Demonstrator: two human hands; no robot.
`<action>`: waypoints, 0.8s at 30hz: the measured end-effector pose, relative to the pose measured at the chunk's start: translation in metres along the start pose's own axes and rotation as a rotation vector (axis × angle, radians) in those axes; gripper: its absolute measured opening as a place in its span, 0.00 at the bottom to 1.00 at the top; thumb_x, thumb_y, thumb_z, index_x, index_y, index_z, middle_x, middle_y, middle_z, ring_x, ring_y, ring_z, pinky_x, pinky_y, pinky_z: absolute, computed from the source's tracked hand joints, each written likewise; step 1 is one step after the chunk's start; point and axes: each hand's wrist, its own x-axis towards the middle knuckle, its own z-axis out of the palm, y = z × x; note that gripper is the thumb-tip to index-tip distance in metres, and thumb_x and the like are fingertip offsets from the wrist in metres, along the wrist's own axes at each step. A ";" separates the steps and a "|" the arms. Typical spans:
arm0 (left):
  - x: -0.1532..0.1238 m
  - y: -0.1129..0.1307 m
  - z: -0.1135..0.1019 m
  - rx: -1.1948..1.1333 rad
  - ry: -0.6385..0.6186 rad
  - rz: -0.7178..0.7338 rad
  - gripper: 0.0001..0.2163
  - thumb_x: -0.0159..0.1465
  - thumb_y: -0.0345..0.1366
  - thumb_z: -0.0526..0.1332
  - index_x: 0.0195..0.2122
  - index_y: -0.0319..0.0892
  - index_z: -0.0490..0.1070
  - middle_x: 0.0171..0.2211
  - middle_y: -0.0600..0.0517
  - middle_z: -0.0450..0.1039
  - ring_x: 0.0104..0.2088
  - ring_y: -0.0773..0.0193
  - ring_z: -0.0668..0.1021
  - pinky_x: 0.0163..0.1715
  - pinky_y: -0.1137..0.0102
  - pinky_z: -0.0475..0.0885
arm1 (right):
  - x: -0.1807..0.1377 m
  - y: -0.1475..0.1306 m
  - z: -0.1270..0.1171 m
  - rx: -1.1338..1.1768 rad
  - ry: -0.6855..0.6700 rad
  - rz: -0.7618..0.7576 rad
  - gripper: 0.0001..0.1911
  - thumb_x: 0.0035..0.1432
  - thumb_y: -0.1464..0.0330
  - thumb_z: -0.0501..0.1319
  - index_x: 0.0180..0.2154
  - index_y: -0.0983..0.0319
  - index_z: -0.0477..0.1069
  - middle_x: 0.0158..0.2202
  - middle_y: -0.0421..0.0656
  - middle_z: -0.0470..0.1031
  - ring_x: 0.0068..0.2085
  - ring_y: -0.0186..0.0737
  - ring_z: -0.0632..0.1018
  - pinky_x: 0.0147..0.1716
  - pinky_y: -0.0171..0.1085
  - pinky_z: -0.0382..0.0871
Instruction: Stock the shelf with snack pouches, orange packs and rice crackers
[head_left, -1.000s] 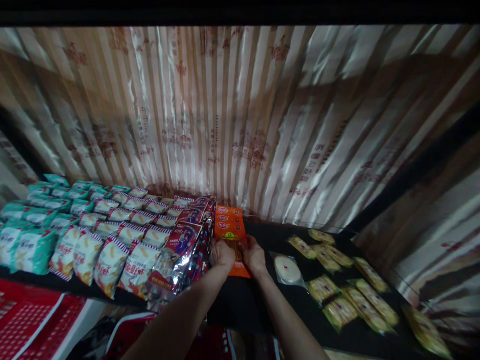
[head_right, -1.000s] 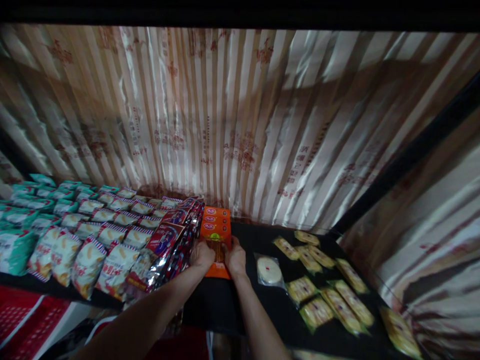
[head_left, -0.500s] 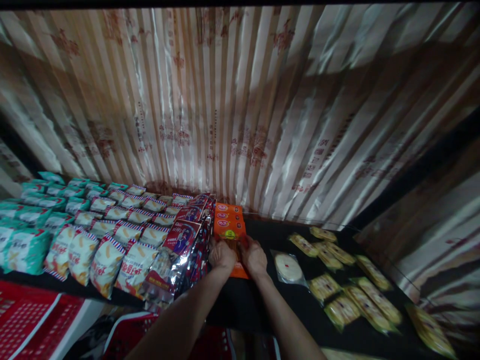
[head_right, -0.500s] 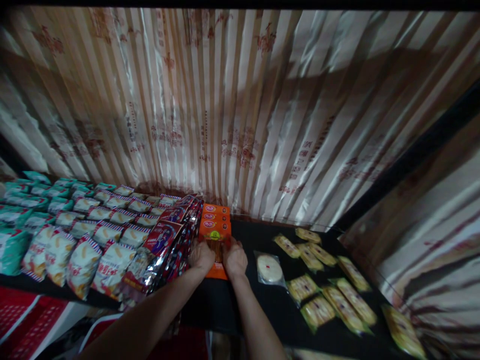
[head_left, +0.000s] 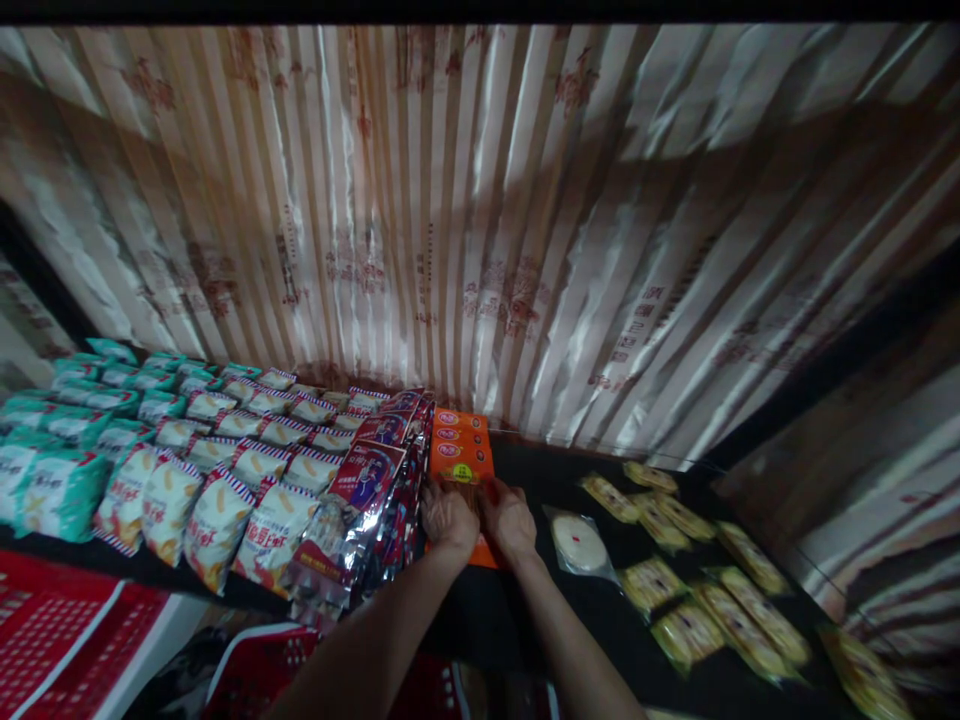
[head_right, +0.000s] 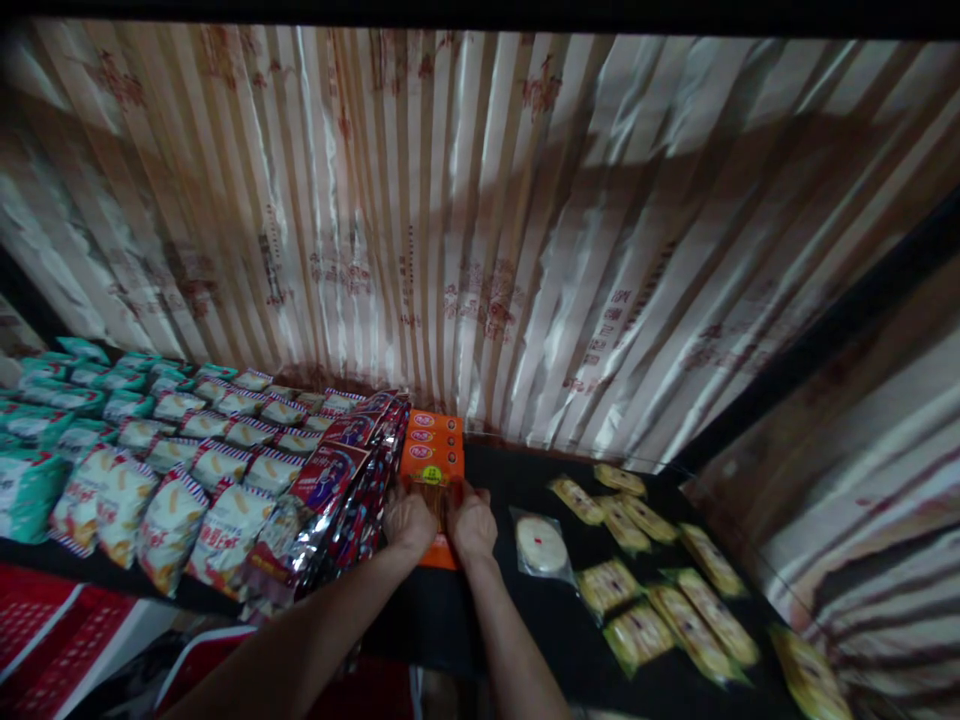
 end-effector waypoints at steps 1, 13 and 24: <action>-0.001 0.000 0.001 0.008 0.006 0.005 0.23 0.60 0.33 0.52 0.56 0.27 0.62 0.61 0.35 0.56 0.61 0.50 0.60 0.59 0.63 0.56 | 0.000 0.000 0.000 0.003 0.005 0.002 0.24 0.62 0.58 0.46 0.56 0.58 0.63 0.48 0.50 0.68 0.41 0.41 0.76 0.40 0.37 0.67; -0.063 0.004 -0.018 -0.338 0.016 0.090 0.15 0.65 0.34 0.49 0.49 0.40 0.69 0.51 0.46 0.70 0.53 0.58 0.69 0.56 0.66 0.62 | -0.062 0.000 0.005 0.236 0.188 -0.088 0.25 0.57 0.61 0.46 0.52 0.65 0.67 0.50 0.53 0.68 0.46 0.46 0.72 0.43 0.40 0.66; -0.205 -0.118 -0.008 -0.659 -0.001 0.216 0.16 0.59 0.24 0.49 0.40 0.45 0.72 0.42 0.52 0.73 0.45 0.63 0.71 0.49 0.70 0.66 | -0.220 0.016 0.065 0.531 0.034 -0.206 0.19 0.52 0.62 0.48 0.39 0.62 0.71 0.40 0.50 0.75 0.42 0.45 0.75 0.46 0.42 0.67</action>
